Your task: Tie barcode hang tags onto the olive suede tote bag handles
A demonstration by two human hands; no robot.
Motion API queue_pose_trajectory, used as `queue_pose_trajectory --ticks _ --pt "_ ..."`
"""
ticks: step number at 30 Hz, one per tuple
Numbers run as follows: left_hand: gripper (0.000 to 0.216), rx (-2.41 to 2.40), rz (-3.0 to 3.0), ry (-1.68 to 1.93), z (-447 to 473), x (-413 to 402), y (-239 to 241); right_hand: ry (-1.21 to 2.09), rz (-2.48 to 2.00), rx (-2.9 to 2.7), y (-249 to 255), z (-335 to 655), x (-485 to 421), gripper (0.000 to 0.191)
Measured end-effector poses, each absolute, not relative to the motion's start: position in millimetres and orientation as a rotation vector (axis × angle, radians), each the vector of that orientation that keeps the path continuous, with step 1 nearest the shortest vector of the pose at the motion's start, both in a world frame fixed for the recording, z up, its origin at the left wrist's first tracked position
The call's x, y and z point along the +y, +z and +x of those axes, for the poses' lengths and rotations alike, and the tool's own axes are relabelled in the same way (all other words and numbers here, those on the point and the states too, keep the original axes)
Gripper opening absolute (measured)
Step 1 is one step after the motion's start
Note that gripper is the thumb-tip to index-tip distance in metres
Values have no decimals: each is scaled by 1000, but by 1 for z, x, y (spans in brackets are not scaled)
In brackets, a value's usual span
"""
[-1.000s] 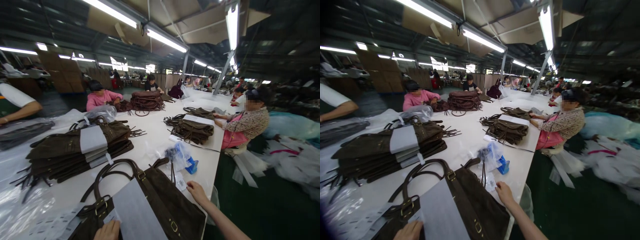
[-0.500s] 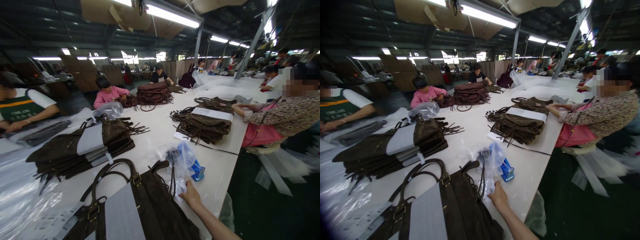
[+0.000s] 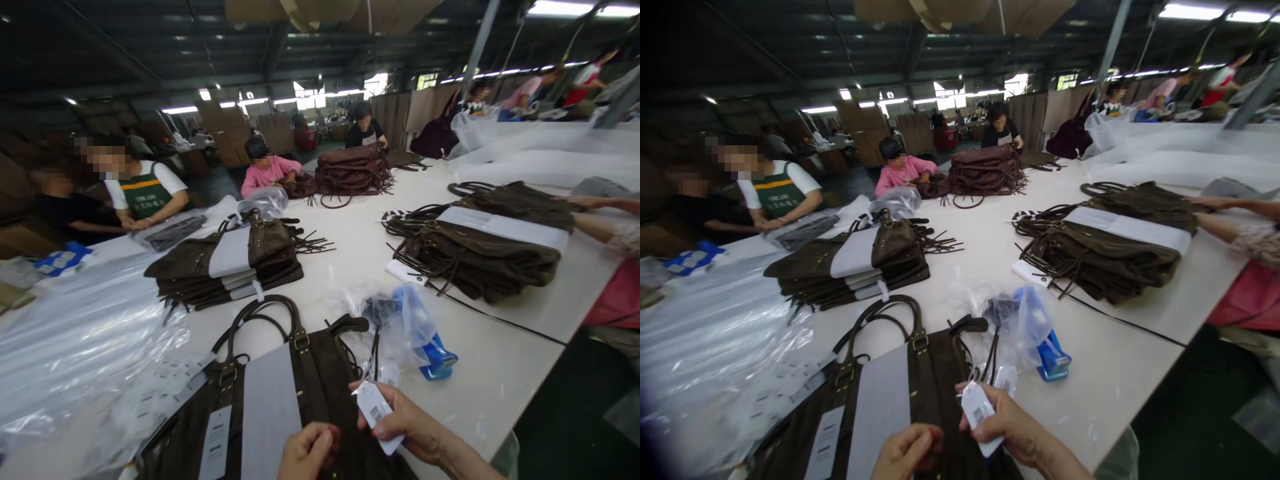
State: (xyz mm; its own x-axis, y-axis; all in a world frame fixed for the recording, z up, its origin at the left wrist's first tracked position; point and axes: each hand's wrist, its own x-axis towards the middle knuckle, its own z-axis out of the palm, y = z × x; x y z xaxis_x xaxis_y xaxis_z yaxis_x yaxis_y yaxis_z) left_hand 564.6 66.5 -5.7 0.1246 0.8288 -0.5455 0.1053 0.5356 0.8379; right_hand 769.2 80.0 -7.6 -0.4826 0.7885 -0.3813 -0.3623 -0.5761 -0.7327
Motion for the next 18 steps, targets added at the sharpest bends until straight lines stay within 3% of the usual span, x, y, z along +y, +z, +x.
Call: queue_pose_trajectory --ticks 2,5,9,18 --pt "51 1216 550 707 581 74 4 2205 -862 -824 1 753 82 69" --pt "45 1113 280 828 585 81 12 2300 -828 -930 6 735 82 68" --pt "28 1018 287 892 570 84 13 2293 -902 -954 8 723 84 56" --pt "40 1038 377 970 553 76 -2 2325 -1033 -1005 1 706 88 47"
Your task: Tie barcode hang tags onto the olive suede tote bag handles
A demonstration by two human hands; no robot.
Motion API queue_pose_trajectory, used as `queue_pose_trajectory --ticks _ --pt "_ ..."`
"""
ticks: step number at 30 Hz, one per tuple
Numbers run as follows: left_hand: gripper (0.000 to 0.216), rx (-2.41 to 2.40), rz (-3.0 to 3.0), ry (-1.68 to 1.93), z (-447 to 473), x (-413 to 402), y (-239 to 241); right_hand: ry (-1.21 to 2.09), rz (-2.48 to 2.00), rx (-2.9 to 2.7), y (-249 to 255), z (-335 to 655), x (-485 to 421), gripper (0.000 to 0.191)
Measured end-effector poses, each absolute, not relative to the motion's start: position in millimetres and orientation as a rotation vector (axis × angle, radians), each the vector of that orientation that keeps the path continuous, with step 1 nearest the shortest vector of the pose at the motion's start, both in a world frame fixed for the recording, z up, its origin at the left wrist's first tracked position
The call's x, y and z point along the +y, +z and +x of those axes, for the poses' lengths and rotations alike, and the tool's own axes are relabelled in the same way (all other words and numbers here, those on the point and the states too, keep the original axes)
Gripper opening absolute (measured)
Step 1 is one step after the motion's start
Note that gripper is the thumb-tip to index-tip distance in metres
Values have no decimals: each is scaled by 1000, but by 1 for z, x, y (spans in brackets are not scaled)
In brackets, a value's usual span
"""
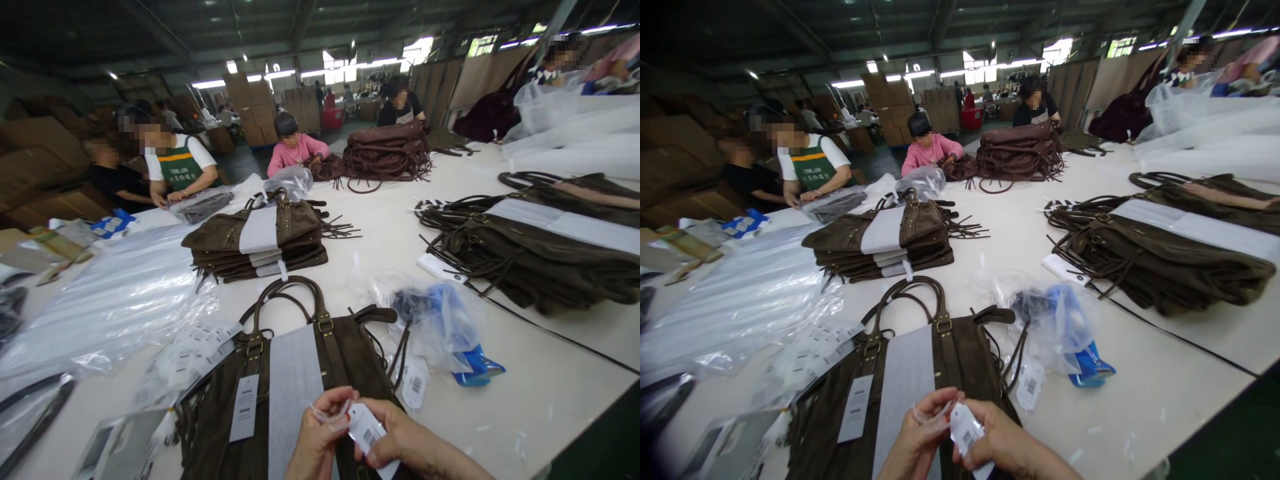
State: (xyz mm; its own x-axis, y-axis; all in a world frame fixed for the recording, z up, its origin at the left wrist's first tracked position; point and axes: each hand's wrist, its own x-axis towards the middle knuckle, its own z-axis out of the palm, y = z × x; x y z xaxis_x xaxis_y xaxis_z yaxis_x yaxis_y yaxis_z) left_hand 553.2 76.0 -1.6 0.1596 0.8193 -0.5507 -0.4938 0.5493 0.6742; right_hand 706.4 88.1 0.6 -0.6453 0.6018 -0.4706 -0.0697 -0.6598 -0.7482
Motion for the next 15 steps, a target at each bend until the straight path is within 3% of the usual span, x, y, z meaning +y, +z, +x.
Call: queue_pose_trajectory --ticks 8,15 --pt "49 1195 329 1097 543 74 -8 2359 -1063 -1125 -4 689 84 44" --pt "42 1225 302 1178 513 73 -10 2393 -1125 -1138 -17 685 78 51"
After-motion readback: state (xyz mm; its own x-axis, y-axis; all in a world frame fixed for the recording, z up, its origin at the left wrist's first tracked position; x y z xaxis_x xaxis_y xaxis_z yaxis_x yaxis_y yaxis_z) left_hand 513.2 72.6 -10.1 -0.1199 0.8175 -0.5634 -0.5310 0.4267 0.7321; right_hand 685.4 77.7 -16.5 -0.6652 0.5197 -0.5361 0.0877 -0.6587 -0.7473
